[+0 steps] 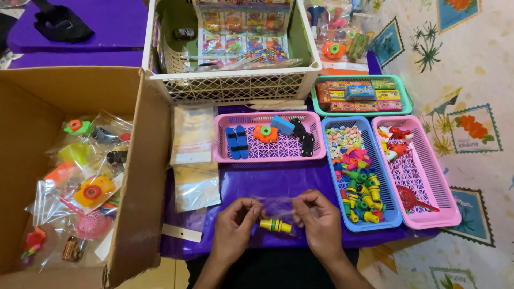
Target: The person is kitting small toy components by picking them from sorted trays and placing them into individual plastic bags.
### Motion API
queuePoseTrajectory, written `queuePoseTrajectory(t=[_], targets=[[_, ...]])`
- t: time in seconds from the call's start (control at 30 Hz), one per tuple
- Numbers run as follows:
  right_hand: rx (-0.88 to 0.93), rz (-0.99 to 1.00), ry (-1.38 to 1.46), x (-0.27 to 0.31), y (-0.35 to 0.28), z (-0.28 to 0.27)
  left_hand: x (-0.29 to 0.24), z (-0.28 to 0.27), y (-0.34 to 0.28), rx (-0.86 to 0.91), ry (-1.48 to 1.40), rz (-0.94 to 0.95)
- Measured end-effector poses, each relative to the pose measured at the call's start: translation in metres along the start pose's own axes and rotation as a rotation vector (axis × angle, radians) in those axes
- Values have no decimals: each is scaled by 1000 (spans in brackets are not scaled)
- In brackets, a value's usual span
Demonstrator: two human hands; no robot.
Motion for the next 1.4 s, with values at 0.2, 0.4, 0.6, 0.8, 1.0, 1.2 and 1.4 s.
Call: queuePoseTrajectory(t=[0.2, 0.4, 0.6, 0.8, 1.0, 1.2, 1.4], targets=[[40, 170, 211, -19, 8, 1, 8, 4, -3, 31, -78, -328], [34, 159, 214, -37, 11, -6, -3, 10, 2, 30, -52, -143], [56, 35, 302, -28, 9, 0, 7, 11, 0, -31, -150, -155], [81, 102, 230, -34, 10, 3, 9, 7, 0, -9, -38, -163], [63, 35, 264, -31, 10, 0, 10, 9, -1, -6, -120, -161], [126, -33, -59, -2, 5, 3, 1, 13, 1, -28, -149, -16], [181, -336, -489, 50, -4, 17, -7, 13, 1, 39, 9, 69]])
Point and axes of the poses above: each hand's wrist, its own y-axis towards the middle knuckle, its own z-axis out of the palm, x = y × z, the point moved 5 cm from there along y, towards the middle knuckle, and after that the axes turned 14 degrees about z, right-handed, at the moved point
